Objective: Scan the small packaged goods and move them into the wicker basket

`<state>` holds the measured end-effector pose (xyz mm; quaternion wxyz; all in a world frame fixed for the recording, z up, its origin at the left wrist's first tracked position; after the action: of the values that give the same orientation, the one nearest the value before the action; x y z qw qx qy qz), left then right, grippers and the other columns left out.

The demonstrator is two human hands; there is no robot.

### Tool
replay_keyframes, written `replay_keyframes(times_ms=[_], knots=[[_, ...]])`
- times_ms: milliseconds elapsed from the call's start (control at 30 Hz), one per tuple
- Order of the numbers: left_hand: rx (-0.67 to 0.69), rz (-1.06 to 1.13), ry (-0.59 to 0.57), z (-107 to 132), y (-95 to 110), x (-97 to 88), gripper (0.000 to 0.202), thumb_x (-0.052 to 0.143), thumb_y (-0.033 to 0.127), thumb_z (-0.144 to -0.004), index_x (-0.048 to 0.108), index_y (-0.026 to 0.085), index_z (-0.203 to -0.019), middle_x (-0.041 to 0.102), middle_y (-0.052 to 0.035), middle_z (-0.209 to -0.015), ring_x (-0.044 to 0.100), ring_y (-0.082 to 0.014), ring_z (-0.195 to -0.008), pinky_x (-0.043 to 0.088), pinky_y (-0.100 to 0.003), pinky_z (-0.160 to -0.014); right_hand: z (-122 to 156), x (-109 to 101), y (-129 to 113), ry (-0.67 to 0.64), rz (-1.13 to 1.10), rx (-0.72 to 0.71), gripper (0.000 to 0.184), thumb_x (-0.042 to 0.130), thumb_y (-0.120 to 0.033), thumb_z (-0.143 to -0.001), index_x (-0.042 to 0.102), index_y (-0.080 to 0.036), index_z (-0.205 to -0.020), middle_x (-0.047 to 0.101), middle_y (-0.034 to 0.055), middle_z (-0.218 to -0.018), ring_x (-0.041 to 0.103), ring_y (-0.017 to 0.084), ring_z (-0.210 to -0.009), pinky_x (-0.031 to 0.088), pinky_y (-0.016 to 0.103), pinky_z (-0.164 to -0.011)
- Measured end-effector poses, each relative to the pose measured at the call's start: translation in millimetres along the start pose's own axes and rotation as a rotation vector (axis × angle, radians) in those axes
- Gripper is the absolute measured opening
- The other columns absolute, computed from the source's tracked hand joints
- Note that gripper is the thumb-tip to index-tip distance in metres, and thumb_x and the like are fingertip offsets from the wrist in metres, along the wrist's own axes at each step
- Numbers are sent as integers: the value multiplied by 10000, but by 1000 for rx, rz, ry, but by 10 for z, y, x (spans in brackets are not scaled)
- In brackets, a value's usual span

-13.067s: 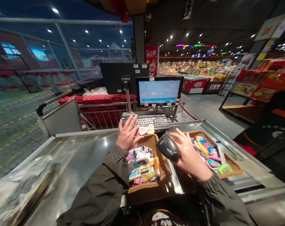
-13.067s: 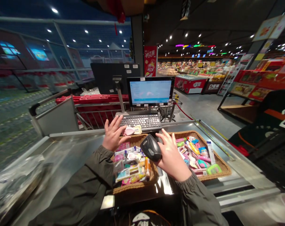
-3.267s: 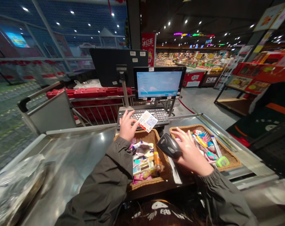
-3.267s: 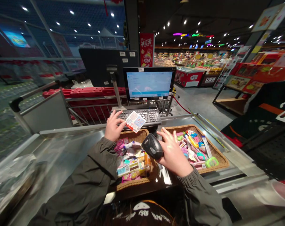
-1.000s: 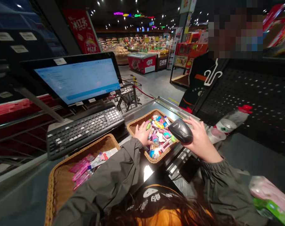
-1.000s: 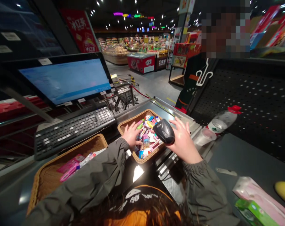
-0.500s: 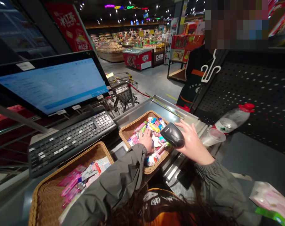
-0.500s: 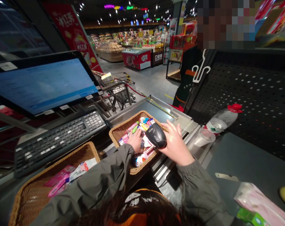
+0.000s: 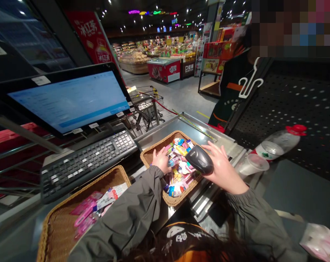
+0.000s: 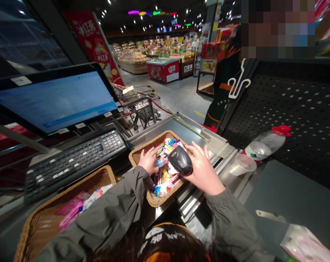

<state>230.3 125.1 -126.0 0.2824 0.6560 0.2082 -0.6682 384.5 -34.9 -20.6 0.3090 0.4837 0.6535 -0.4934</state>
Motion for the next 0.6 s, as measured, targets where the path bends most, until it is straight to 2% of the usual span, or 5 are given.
replay_keyframes(times_ms=[167, 300, 467, 600], knots=[[191, -58, 342, 335, -31, -677, 221, 637, 290, -731, 699, 216, -930, 490, -86, -1472, 301, -350, -1441, 8, -662, -1180, 2, -29, -99, 26, -1, -30, 497, 621, -351, -796, 584, -203, -1269, 506, 169, -1394, 309, 422, -1411, 185, 743, -1095], [229, -197, 570, 646, -153, -1107, 97, 619, 258, -751, 667, 212, -821, 464, -70, -1494, 309, -321, -1445, -92, -590, -1199, -45, -53, -291, 60, -16, -104, 457, 616, -369, -817, 596, -210, -1245, 493, 157, -1412, 298, 419, -1417, 183, 750, -1091], [212, -306, 737, 1008, -278, -1385, 50, 607, 236, -765, 645, 213, -788, 463, -63, -1494, 275, -302, -1463, -119, -556, -1205, -134, -66, -561, 84, -3, -185, 385, 609, -354, -818, 632, -206, -1173, 496, 167, -1403, 304, 416, -1414, 186, 743, -1096], [193, -344, 801, 1276, -336, -1515, 90, 586, 236, -783, 658, 210, -830, 495, -61, -1470, 305, -298, -1451, -98, -561, -1211, -196, -62, -782, 92, -2, -239, 394, 603, -344, -815, 615, -210, -1185, 483, 158, -1415, 297, 410, -1418, 183, 741, -1103]])
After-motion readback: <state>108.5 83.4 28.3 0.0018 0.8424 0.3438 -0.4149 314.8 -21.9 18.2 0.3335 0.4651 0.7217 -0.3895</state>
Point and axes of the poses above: each hand's wrist, its own z-axis away from the middle knuckle, its own x-axis out of the palm, y = z × x, the point moved 7 cm from there along -z, towards the middle knuckle
